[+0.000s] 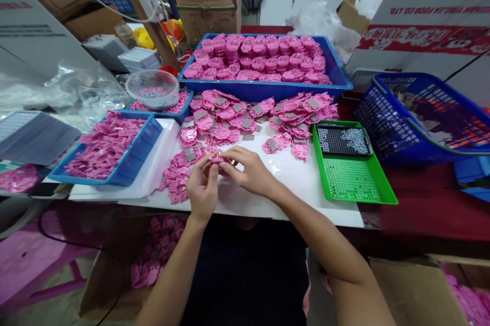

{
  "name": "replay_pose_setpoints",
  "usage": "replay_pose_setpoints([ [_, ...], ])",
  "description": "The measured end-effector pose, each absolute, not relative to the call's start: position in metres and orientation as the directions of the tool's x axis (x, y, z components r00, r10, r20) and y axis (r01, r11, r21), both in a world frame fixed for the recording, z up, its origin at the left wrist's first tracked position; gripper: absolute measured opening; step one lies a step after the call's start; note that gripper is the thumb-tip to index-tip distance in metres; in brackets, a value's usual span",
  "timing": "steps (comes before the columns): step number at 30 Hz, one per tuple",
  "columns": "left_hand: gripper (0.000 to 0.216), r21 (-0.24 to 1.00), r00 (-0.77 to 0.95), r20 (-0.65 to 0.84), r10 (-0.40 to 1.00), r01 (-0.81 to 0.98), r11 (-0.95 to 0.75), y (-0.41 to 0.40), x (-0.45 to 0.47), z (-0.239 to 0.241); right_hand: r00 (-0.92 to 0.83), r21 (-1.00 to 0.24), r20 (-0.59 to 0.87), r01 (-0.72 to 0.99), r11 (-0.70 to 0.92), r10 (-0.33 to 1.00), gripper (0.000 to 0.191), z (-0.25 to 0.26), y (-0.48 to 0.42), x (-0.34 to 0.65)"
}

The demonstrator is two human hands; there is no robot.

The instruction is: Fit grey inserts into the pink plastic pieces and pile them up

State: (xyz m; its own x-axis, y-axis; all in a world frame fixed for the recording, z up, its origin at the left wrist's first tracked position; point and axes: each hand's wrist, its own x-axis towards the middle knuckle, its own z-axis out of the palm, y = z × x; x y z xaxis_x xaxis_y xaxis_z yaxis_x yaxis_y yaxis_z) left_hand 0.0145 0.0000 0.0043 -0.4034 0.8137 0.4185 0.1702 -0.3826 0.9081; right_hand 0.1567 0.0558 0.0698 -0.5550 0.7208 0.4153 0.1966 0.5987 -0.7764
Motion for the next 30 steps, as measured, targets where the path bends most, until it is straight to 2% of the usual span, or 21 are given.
replay_pose_setpoints([
  [3,0.044,0.953,-0.336,0.297,0.894,0.037,-0.302,-0.001,0.016,0.005,-0.477,-0.795,0.363,0.289,0.533,0.801,0.024,0.078,0.076,0.169],
  [7,0.041,0.977,-0.273,0.213,0.938,0.035,-0.211,-0.004,0.018,0.010,-0.126,-0.786,0.378,0.480,0.390,0.917,0.031,0.103,0.127,0.200],
  [10,0.034,0.982,-0.217,0.186,0.958,0.077,-0.173,-0.006,0.016,0.011,0.128,-0.640,0.456,0.735,0.225,0.881,0.027,0.126,0.170,0.229],
  [12,0.032,0.981,-0.169,0.184,0.968,0.100,-0.169,-0.005,0.015,0.010,0.227,-0.511,0.486,0.857,0.064,0.844,0.025,0.137,0.193,0.248],
  [15,0.028,0.980,-0.096,0.184,0.978,0.092,-0.175,-0.003,0.014,0.007,0.323,-0.297,0.475,0.934,-0.196,0.818,0.028,0.146,0.211,0.266],
  [18,0.028,0.981,-0.048,0.189,0.981,0.060,-0.186,-0.001,0.015,0.005,0.320,-0.137,0.487,0.947,-0.291,0.812,0.034,0.144,0.212,0.264],
  [20,0.032,0.979,-0.034,0.196,0.980,0.058,-0.194,0.000,0.016,0.005,0.235,-0.058,0.517,0.969,-0.240,0.823,0.036,0.138,0.208,0.250],
  [21,0.034,0.978,-0.031,0.200,0.979,0.060,-0.198,0.001,0.016,0.005,0.143,-0.001,0.510,0.986,-0.165,0.848,0.036,0.133,0.206,0.240],
  [24,0.038,0.978,-0.050,0.207,0.977,0.052,-0.204,0.001,0.017,0.006,-0.254,0.179,0.325,0.962,0.204,0.911,0.038,0.114,0.208,0.209],
  [27,0.037,0.980,-0.084,0.198,0.977,0.029,-0.196,0.001,0.017,0.008,-0.468,0.220,0.089,0.870,0.441,0.879,0.054,0.097,0.221,0.189],
  [30,0.034,0.984,-0.102,0.180,0.978,0.023,-0.178,0.001,0.017,0.011,-0.521,0.207,-0.046,0.830,0.518,0.852,0.065,0.092,0.235,0.181],
])
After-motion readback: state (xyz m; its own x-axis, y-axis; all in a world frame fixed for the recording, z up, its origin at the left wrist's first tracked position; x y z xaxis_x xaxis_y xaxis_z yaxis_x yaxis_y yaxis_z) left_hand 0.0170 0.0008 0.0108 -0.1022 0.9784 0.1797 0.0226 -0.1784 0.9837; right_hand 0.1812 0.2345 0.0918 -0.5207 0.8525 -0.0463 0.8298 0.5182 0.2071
